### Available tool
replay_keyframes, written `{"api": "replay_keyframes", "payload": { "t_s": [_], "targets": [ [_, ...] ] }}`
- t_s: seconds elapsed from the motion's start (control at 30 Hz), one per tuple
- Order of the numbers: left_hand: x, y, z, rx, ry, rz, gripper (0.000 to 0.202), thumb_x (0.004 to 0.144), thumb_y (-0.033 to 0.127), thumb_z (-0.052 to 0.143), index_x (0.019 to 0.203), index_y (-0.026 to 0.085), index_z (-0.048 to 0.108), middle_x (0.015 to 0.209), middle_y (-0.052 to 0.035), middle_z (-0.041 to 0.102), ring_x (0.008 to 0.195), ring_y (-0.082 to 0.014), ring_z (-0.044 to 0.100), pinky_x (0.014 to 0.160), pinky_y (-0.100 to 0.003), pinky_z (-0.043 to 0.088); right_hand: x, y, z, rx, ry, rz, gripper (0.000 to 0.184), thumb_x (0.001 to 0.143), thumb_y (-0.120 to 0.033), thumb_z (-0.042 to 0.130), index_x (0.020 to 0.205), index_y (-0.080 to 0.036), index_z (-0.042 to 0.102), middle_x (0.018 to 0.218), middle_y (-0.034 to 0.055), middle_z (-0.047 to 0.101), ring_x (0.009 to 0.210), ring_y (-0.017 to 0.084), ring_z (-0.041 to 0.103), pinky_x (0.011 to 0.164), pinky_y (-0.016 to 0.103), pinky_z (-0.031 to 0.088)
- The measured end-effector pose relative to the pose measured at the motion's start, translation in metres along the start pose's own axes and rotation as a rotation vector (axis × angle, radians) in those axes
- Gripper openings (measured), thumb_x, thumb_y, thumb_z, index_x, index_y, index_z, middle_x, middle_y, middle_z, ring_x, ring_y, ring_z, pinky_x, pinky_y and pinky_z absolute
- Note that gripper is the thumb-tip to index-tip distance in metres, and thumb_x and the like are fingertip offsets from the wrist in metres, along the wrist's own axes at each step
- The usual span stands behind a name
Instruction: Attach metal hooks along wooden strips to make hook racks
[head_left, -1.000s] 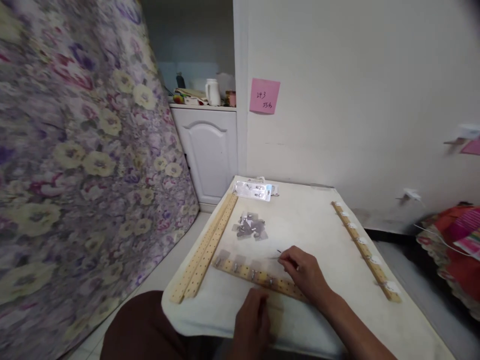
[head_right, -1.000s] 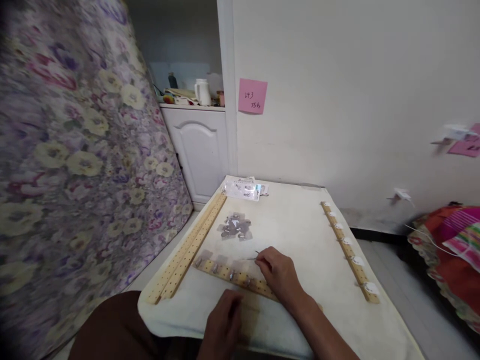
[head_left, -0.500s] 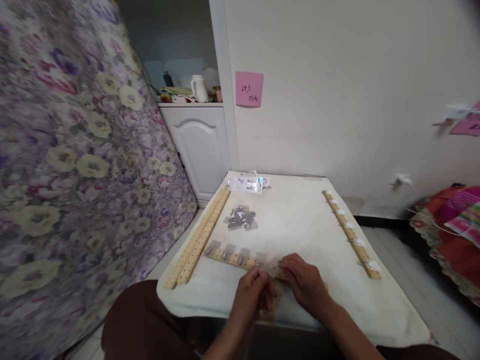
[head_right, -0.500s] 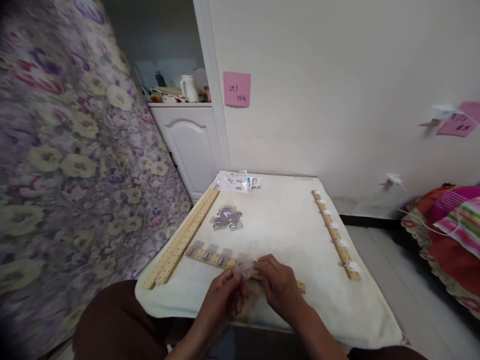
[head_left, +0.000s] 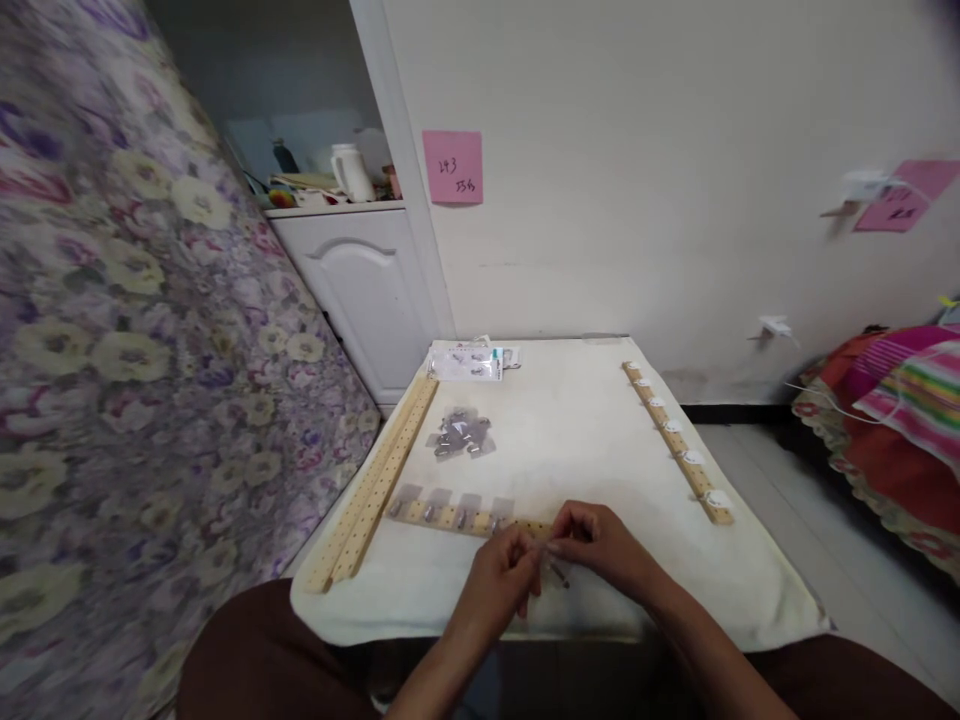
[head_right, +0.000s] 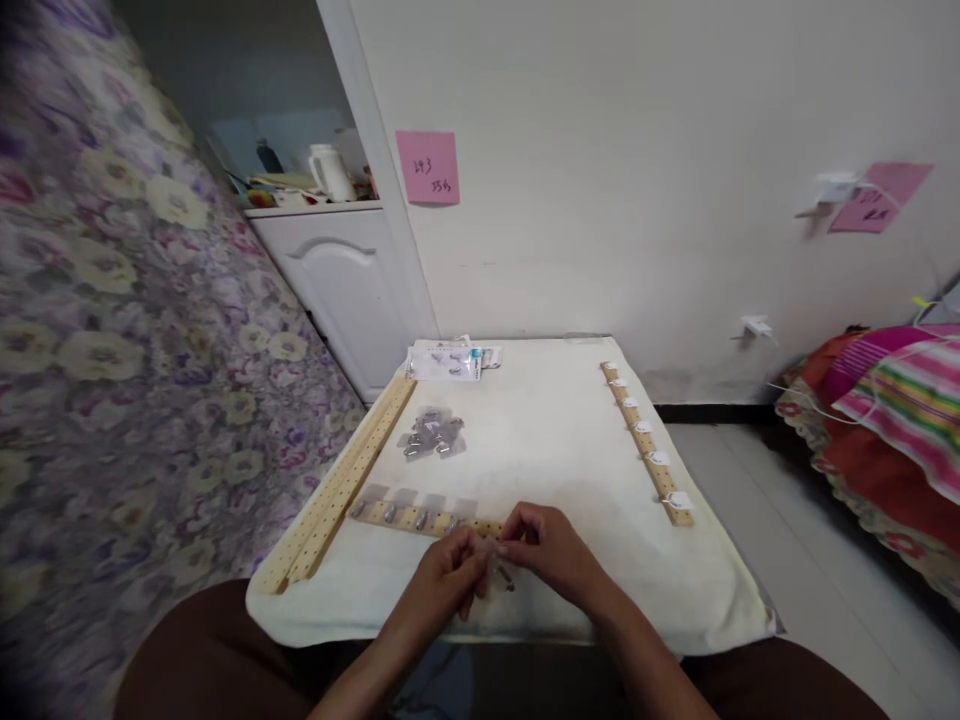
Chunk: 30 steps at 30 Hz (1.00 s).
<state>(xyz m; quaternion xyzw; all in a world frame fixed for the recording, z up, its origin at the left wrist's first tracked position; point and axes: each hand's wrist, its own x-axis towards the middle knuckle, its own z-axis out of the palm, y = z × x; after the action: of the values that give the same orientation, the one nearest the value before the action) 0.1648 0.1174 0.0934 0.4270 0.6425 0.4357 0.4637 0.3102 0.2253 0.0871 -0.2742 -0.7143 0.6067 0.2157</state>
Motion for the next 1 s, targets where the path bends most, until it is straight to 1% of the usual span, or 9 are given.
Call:
{"api": "replay_keyframes", "payload": {
  "t_s": [0.1, 0.2, 0.27, 0.33, 0.4, 0.53, 0.67, 0.83, 1.0],
  "targets": [
    [0.001, 0.002, -0.001, 0.051, 0.024, 0.018, 0.026, 0.081, 0.042, 0.051, 0.069, 0.020, 0.043, 0.050, 0.0083, 0.049, 0.038, -0.0059, 0.035, 0.038, -0.018, 0.025, -0.003, 0.003, 0.000, 0.087, -0.060, 0.007, 0.012, 0.069, -0.022, 0.068, 0.077, -0.017, 0.059, 0.064, -0.0041, 0.054, 0.057, 0.008, 0.045, 0.052, 0.021, 0.034],
    [-0.001, 0.002, 0.000, 0.098, 0.042, 0.041, 0.026, 0.081, 0.040, 0.053, 0.068, 0.020, 0.043, 0.052, 0.0086, 0.046, 0.042, -0.0060, 0.035, 0.042, -0.018, 0.026, -0.005, 0.003, 0.002, 0.140, -0.135, 0.053, 0.010, 0.074, -0.023, 0.062, 0.082, -0.018, 0.059, 0.063, -0.0046, 0.053, 0.050, 0.007, 0.044, 0.045, 0.019, 0.033],
    [-0.004, -0.002, 0.001, 0.108, 0.043, 0.045, 0.028, 0.084, 0.042, 0.049, 0.068, 0.020, 0.043, 0.052, 0.0084, 0.045, 0.044, -0.0067, 0.035, 0.043, -0.019, 0.027, -0.005, 0.004, 0.003, 0.139, -0.140, 0.064, 0.008, 0.075, -0.024, 0.060, 0.078, -0.017, 0.057, 0.059, -0.0052, 0.052, 0.047, 0.007, 0.043, 0.043, 0.019, 0.032],
    [-0.008, -0.008, 0.002, 0.136, 0.048, 0.067, 0.031, 0.088, 0.044, 0.042, 0.068, 0.020, 0.044, 0.053, 0.0075, 0.045, 0.047, -0.0080, 0.038, 0.047, -0.020, 0.029, -0.001, 0.006, 0.002, 0.143, -0.082, 0.054, 0.008, 0.075, -0.024, 0.060, 0.077, -0.018, 0.056, 0.059, -0.0052, 0.052, 0.047, 0.007, 0.045, 0.045, 0.020, 0.034],
    [-0.013, -0.017, 0.002, 0.223, 0.070, 0.109, 0.033, 0.090, 0.042, 0.038, 0.067, 0.020, 0.044, 0.055, 0.0063, 0.045, 0.053, -0.0095, 0.041, 0.052, -0.021, 0.031, 0.005, 0.011, -0.001, 0.152, 0.004, 0.055, 0.011, 0.074, -0.025, 0.059, 0.082, -0.018, 0.056, 0.058, -0.0059, 0.052, 0.047, 0.008, 0.046, 0.046, 0.020, 0.035],
    [-0.022, -0.033, 0.005, 0.470, 0.111, 0.200, 0.023, 0.090, 0.031, 0.040, 0.072, 0.019, 0.049, 0.067, 0.0027, 0.051, 0.066, -0.0123, 0.047, 0.061, -0.023, 0.034, 0.022, 0.025, -0.006, 0.109, 0.130, 0.064, 0.015, 0.073, -0.028, 0.058, 0.084, -0.019, 0.057, 0.053, -0.0078, 0.049, 0.046, 0.009, 0.047, 0.048, 0.022, 0.036],
    [-0.023, -0.044, 0.009, 0.614, 0.137, 0.305, 0.018, 0.091, 0.023, 0.037, 0.083, 0.020, 0.053, 0.081, -0.0014, 0.055, 0.078, -0.0150, 0.051, 0.069, -0.026, 0.039, 0.037, 0.031, 0.002, 0.014, 0.172, 0.052, 0.011, 0.073, -0.027, 0.057, 0.079, -0.018, 0.058, 0.057, -0.0051, 0.054, 0.052, 0.011, 0.050, 0.052, 0.023, 0.038],
    [-0.016, -0.055, 0.007, 0.706, 0.253, 0.381, 0.019, 0.092, 0.022, 0.037, 0.086, 0.020, 0.055, 0.082, -0.0031, 0.055, 0.081, -0.0167, 0.052, 0.071, -0.027, 0.042, 0.048, 0.032, 0.012, -0.136, 0.212, 0.021, 0.009, 0.073, -0.025, 0.056, 0.077, -0.018, 0.060, 0.058, -0.0041, 0.055, 0.055, 0.012, 0.051, 0.054, 0.024, 0.038],
    [-0.010, -0.064, 0.005, 0.720, 0.293, 0.468, 0.017, 0.090, 0.019, 0.041, 0.096, 0.021, 0.057, 0.083, -0.0036, 0.056, 0.081, -0.0170, 0.054, 0.070, -0.028, 0.046, 0.051, 0.040, 0.011, -0.220, 0.220, 0.039, 0.007, 0.071, -0.023, 0.057, 0.074, -0.018, 0.060, 0.060, -0.0032, 0.057, 0.057, 0.012, 0.052, 0.055, 0.024, 0.038]
  ]
}}
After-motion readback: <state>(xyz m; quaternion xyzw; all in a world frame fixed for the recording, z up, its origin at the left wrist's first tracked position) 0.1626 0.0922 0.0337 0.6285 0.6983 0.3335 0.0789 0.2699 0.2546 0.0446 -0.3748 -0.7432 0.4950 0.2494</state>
